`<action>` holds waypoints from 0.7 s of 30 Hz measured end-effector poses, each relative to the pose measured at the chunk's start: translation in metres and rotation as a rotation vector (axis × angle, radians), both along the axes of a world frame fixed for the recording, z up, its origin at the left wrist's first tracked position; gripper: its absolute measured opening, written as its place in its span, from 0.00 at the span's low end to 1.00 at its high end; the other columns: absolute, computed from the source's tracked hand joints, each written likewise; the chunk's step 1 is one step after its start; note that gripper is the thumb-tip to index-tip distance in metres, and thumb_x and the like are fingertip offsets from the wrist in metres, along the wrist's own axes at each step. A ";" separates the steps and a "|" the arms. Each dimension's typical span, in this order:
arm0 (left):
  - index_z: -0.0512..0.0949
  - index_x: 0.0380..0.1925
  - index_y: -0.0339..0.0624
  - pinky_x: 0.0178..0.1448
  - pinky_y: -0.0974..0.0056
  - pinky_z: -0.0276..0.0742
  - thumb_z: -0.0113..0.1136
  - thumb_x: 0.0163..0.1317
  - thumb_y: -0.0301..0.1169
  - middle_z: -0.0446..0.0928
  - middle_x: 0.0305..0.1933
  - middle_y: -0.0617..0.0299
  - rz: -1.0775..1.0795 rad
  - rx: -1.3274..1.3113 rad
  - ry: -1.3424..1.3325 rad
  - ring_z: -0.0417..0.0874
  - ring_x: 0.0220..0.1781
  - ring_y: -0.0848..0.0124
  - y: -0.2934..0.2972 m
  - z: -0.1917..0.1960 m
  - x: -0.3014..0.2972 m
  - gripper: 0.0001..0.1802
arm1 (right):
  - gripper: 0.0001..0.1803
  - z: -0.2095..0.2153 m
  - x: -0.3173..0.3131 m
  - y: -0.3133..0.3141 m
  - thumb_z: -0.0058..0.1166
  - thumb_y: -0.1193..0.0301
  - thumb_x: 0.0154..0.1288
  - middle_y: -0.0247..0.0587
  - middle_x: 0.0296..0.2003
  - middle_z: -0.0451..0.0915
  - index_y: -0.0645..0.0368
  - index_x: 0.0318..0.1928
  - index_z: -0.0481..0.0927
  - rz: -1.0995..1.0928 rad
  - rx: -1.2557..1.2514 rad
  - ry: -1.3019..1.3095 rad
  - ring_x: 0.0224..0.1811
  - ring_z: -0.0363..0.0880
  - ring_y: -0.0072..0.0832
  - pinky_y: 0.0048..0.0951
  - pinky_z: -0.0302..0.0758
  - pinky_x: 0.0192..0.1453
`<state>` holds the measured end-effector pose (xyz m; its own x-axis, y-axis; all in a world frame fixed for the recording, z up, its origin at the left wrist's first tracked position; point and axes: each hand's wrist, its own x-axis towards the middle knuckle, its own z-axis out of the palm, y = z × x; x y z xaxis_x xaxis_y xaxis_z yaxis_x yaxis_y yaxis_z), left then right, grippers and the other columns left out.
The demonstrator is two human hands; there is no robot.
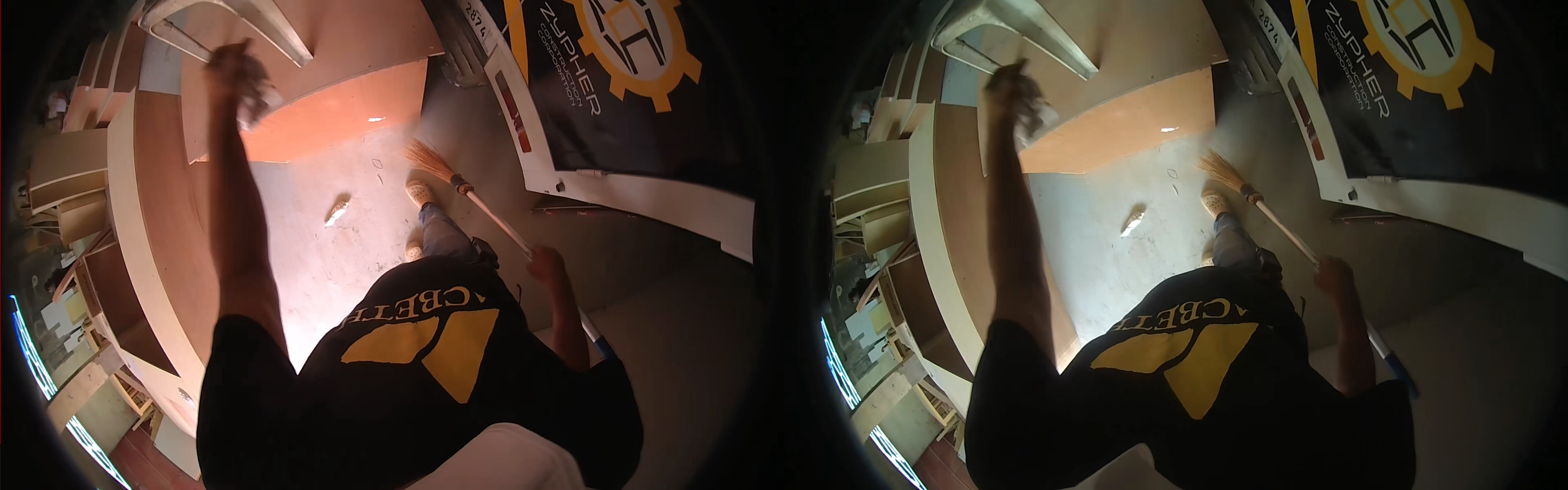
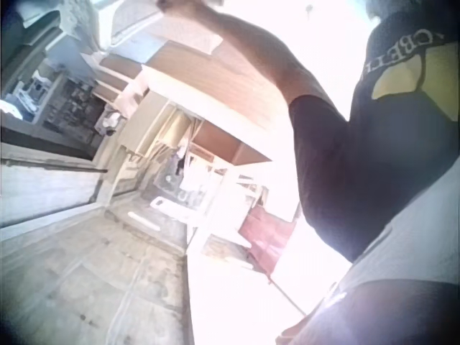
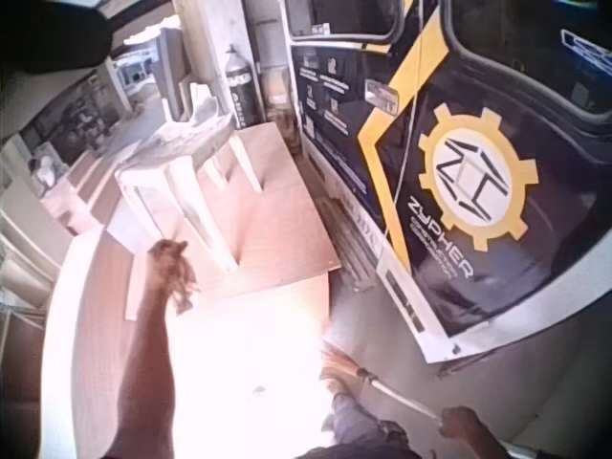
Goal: The person picks up and sets aside a broken plastic chair, then sweeps the concrete floor using a broom.
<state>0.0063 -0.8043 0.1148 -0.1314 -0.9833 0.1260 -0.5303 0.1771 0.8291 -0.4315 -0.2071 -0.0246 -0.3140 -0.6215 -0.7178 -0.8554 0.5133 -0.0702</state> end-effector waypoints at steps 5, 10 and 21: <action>0.79 0.50 0.41 0.61 0.58 0.77 0.70 0.50 0.28 0.80 0.54 0.50 -0.777 0.429 -0.026 0.83 0.54 0.58 0.358 -0.103 -0.183 0.23 | 0.13 0.047 0.035 0.045 0.55 0.71 0.58 0.56 0.36 0.83 0.61 0.43 0.81 0.026 -0.062 0.079 0.44 0.83 0.53 0.49 0.77 0.52; 0.80 0.46 0.44 0.54 0.52 0.80 0.64 0.54 0.29 0.80 0.48 0.50 -1.112 0.226 -0.254 0.84 0.51 0.52 0.499 -0.122 -0.246 0.18 | 0.12 0.127 0.091 0.008 0.49 0.72 0.64 0.54 0.38 0.83 0.60 0.45 0.81 0.199 -0.199 0.112 0.42 0.83 0.50 0.48 0.78 0.49; 0.79 0.36 0.44 0.46 0.50 0.80 0.57 0.63 0.36 0.79 0.40 0.53 -1.063 0.111 -0.233 0.85 0.44 0.54 0.580 -0.115 -0.308 0.09 | 0.16 0.351 0.025 0.215 0.44 0.63 0.78 0.49 0.55 0.78 0.56 0.52 0.82 -0.414 -1.403 0.869 0.52 0.81 0.38 0.35 0.81 0.50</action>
<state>-0.3013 -0.2247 -0.0003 -0.9289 -0.3579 -0.0946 -0.2970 0.5679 0.7677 -0.4060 0.0081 0.3264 -0.5813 -0.3630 0.7282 -0.7177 0.6505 -0.2486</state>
